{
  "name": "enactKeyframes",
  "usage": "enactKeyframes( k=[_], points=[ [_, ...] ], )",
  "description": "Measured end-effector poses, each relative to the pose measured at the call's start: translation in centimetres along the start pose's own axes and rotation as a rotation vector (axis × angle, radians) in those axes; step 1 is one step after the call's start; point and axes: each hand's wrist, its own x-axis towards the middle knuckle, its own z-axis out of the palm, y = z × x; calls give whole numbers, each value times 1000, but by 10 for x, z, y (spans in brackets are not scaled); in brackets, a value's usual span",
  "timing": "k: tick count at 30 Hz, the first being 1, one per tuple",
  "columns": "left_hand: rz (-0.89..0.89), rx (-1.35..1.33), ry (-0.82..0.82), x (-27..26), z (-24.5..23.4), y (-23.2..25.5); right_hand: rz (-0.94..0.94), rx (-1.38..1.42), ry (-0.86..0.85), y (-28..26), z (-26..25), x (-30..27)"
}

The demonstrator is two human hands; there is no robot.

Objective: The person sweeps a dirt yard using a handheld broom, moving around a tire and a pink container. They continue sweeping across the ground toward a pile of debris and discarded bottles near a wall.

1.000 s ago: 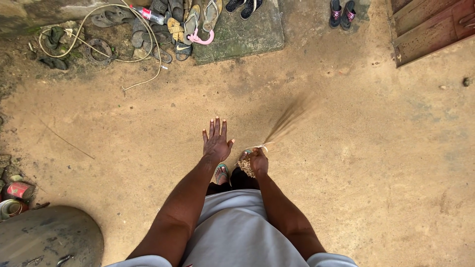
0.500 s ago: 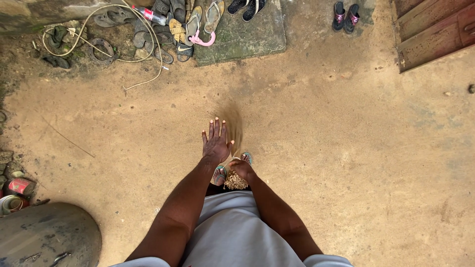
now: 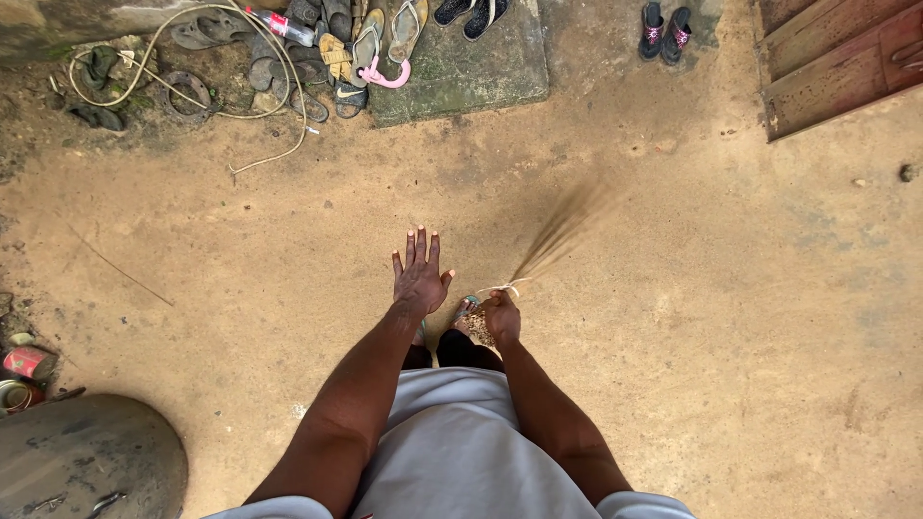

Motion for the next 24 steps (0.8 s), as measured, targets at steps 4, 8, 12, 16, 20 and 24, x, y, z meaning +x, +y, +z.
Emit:
enactKeyframes(
  k=[4, 8, 12, 16, 20, 24],
  points=[
    [-3, 7, -10, 1, -8, 8, 0, -581, -51, -1, 121, -59],
    [28, -7, -23, 10, 0, -3, 175, -858, -171, 19, 177, -63],
    [4, 4, 3, 9, -6, -11, 429, -1400, -263, 14, 248, -83],
    [22, 7, 42, 11, -12, -30, 465, -1583, -242, 22, 244, -83],
    [21, 5, 5, 18, -23, -43, 233, -1066, -254, 61, 22, 19],
    [51, 23, 3, 19, -35, -52, -44, -2232, -273, 32, 3, 20]
  ],
)
